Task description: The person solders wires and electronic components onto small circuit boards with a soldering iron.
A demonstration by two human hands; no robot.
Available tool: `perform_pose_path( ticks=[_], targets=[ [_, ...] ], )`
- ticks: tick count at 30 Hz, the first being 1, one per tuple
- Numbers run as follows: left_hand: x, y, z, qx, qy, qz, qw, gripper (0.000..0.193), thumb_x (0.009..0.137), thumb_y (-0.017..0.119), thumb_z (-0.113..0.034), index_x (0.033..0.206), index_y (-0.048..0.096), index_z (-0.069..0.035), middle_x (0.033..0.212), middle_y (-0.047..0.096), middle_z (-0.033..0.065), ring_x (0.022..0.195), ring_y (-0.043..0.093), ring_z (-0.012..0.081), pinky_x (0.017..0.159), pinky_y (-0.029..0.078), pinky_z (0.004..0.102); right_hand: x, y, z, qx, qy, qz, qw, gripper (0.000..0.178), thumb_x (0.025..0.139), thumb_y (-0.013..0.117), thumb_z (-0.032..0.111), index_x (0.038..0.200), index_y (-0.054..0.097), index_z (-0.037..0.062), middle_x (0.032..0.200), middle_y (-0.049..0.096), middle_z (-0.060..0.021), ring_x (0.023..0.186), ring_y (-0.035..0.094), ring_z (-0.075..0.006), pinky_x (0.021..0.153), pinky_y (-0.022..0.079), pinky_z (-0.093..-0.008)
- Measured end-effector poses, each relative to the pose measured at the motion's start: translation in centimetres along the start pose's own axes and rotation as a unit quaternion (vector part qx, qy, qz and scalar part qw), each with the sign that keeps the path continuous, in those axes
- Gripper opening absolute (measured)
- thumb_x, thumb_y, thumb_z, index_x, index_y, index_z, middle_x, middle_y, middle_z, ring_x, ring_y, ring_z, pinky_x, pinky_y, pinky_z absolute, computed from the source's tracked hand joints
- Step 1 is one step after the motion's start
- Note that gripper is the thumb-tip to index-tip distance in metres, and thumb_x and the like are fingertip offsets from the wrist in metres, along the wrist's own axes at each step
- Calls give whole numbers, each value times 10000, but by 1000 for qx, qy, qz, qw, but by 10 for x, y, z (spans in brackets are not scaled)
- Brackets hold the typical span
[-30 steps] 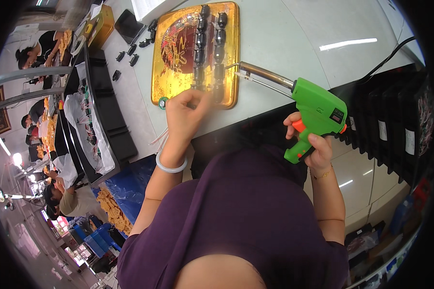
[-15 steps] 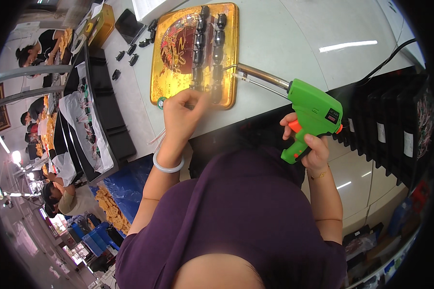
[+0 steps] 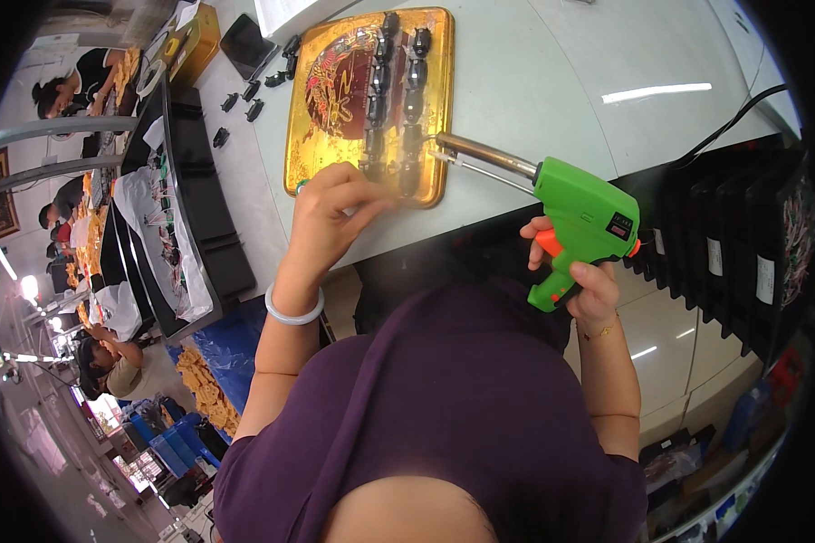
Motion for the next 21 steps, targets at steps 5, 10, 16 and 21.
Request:
perform_pose_path(
  ticks=[5, 10, 16, 21],
  targets=[
    [-14, -16, -31, 173, 116, -147, 967, 145, 644, 711, -161, 767, 635, -157, 805, 558, -33, 832, 489, 144, 789, 350, 360, 0, 4, 1, 1, 20, 30, 999, 617, 720, 607, 285, 1185, 454, -92, 1094, 533, -248, 785, 563, -179, 625, 484, -262],
    [-38, -8, -39, 299, 185, -237, 906, 177, 626, 681, -130, 732, 593, -241, 803, 579, -80, 825, 446, 125, 885, 245, 356, -3, 3, 1, 18, 30, 62, 997, 611, 730, 626, 288, 1178, 456, -92, 1097, 530, -259, 782, 581, -192, 552, 498, -234],
    [-36, -1, -31, 258, 110, -245, 928, 136, 681, 662, -137, 734, 540, -161, 789, 581, -76, 823, 470, 131, 903, 212, 369, -1, -1, 4, -13, 17, 38, 999, 597, 757, 590, 334, 1151, 463, -97, 1054, 534, -279, 789, 590, -227, 554, 515, -250],
    [-35, 1, -24, 213, 89, -237, 944, 151, 680, 682, -156, 734, 541, -159, 801, 589, -74, 826, 473, 143, 898, 210, 378, -1, -3, -2, -23, 33, 45, 998, 570, 791, 530, 335, 1155, 445, -95, 1016, 543, -267, 819, 582, -236, 587, 507, -264]
  ],
)
Point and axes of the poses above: each hand's wrist, its own x-axis towards the middle knuckle, its own y-axis out of the palm, z = x × y, the point moved 10 cm from there along x, towards the middle knuckle
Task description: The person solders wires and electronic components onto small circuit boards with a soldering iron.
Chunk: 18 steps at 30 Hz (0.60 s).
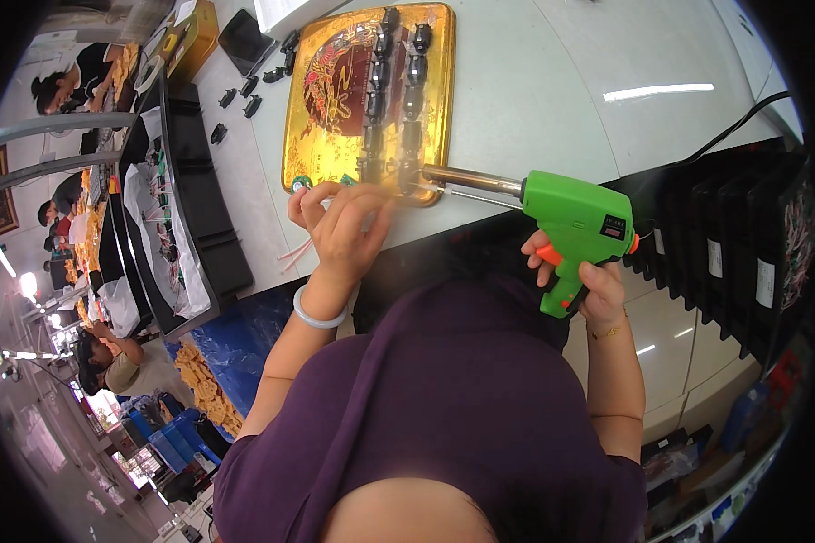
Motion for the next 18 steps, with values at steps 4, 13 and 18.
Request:
perform_pose_path(
  ticks=[4, 13, 18],
  targets=[
    [1, 2, 0, -17, 1, 0, 1000, 165, 674, 698, -172, 728, 543, -162, 800, 595, -72, 836, 472, 156, 902, 205, 383, -1, -2, -4, 1, 3, -11, 1000, 551, 801, 511, 332, 1141, 448, -97, 985, 546, -247, 800, 578, -230, 605, 499, -267],
    [1, 2, 0, -24, 1, 1, 1000, 172, 666, 703, -167, 714, 537, -162, 783, 593, -71, 845, 468, 160, 900, 207, 379, -2, 0, -8, 4, 16, -8, 1000, 474, 812, 497, 331, 1088, 474, -53, 906, 528, -168, 757, 535, -193, 605, 477, -274],
    [2, 3, 1, -26, -5, 0, 1000, 161, 643, 713, -147, 705, 566, -166, 764, 598, -68, 840, 480, 155, 897, 208, 359, -3, -3, -12, 10, 27, -1, 1000, 473, 808, 508, 337, 1085, 474, -44, 907, 527, -163, 752, 530, -192, 601, 472, -280]
  ],
)
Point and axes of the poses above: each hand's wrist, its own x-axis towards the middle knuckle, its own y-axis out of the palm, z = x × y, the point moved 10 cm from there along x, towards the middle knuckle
